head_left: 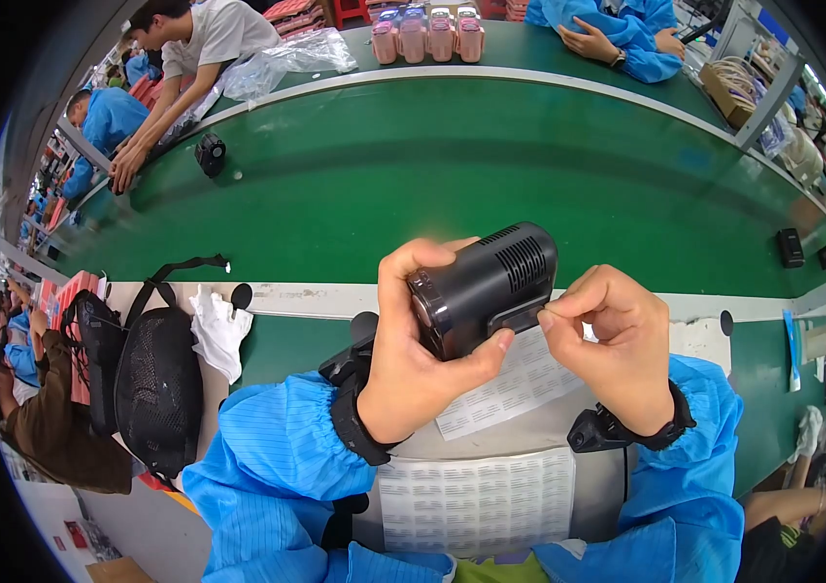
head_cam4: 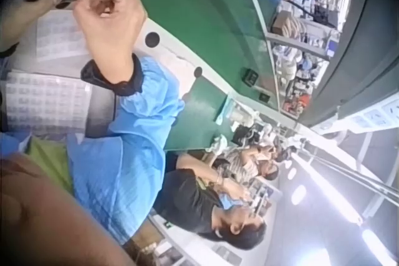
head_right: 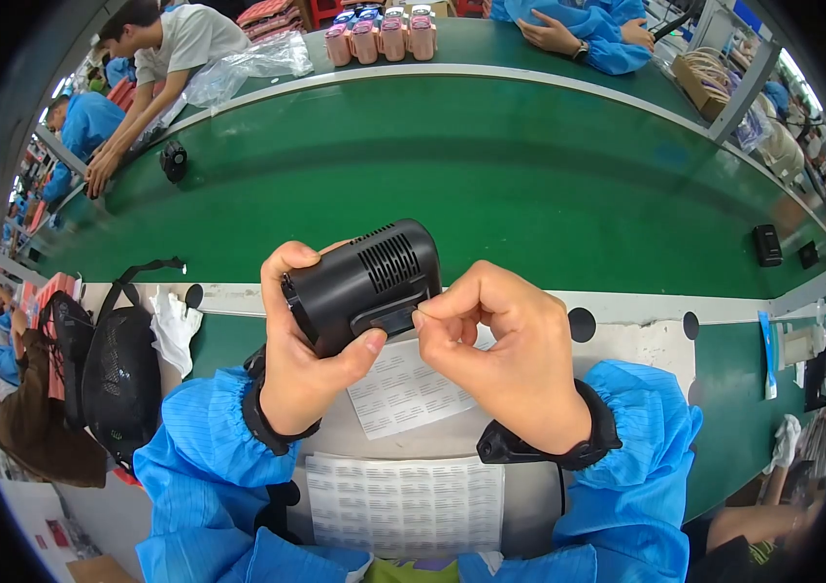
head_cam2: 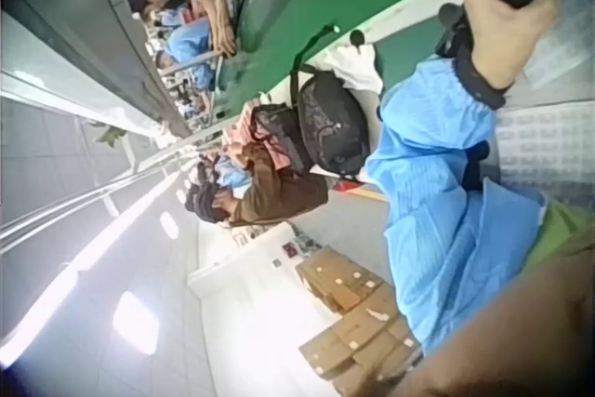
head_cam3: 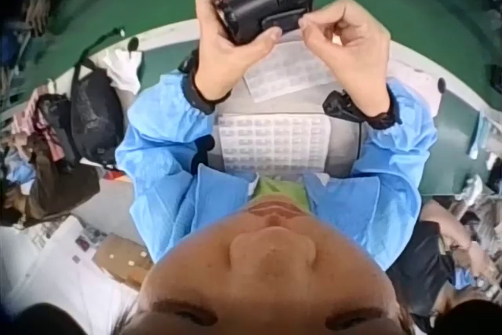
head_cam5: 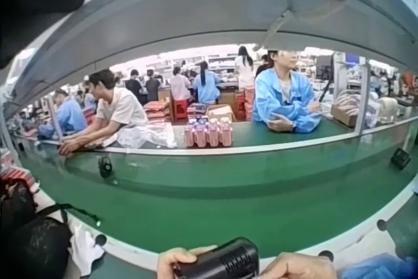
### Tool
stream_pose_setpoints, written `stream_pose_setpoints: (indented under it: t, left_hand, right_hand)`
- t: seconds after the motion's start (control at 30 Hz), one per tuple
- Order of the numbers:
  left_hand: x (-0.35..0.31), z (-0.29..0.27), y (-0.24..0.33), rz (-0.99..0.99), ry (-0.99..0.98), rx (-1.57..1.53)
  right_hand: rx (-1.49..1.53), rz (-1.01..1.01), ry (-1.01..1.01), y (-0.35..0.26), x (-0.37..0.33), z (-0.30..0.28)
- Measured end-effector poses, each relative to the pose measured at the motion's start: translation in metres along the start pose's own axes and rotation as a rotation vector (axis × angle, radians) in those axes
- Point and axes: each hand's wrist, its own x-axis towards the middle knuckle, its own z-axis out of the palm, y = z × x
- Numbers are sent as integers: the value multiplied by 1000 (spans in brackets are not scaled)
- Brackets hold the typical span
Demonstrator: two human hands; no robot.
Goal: The person peels a sticker from a sheet, applies it to the back of a dashcam, and presses it down. This process is repeated with a second dashcam and sticker before the person returns to peeling another sticker.
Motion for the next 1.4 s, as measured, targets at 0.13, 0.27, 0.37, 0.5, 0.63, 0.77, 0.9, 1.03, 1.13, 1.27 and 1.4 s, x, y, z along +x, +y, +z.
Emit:
stream_pose_setpoints:
  t: [0.13,0.27,0.37,0.5,0.63,0.77,0.9,1.03,1.13,1.27,1.4]
  left_hand:
    - [0,1,3,-127,51,-49]
    - [-1,1,6,-224,59,-244]
    - [-5,1,-2,-212,-2,-308]
    - [-9,-3,-9,-143,-104,-234]
    - [-7,-2,-6,-172,-116,-269]
    - [-2,0,6,-280,-58,-432]
    - [0,-6,1,-291,-84,-408]
    - [-4,-8,-5,-187,-130,-135]
    - [-2,-3,-3,-249,-104,-143]
    - [8,0,8,-467,10,-419]
    - [11,-10,-6,-522,-31,-217]
  right_hand:
    - [-2,54,-7,7,6,-8]
    - [158,60,65,16,13,-9]
    - [316,-78,211,14,13,3]
    - [80,-34,-61,12,6,9]
    - [110,64,-204,12,11,3]
    - [388,207,-292,10,24,-14]
    - [546,288,-303,13,23,-12]
    - [152,41,-288,13,16,0]
    - [58,135,-271,10,20,-5]
    - [575,467,-331,23,37,-21]
    - [231,160,-452,54,44,-24]
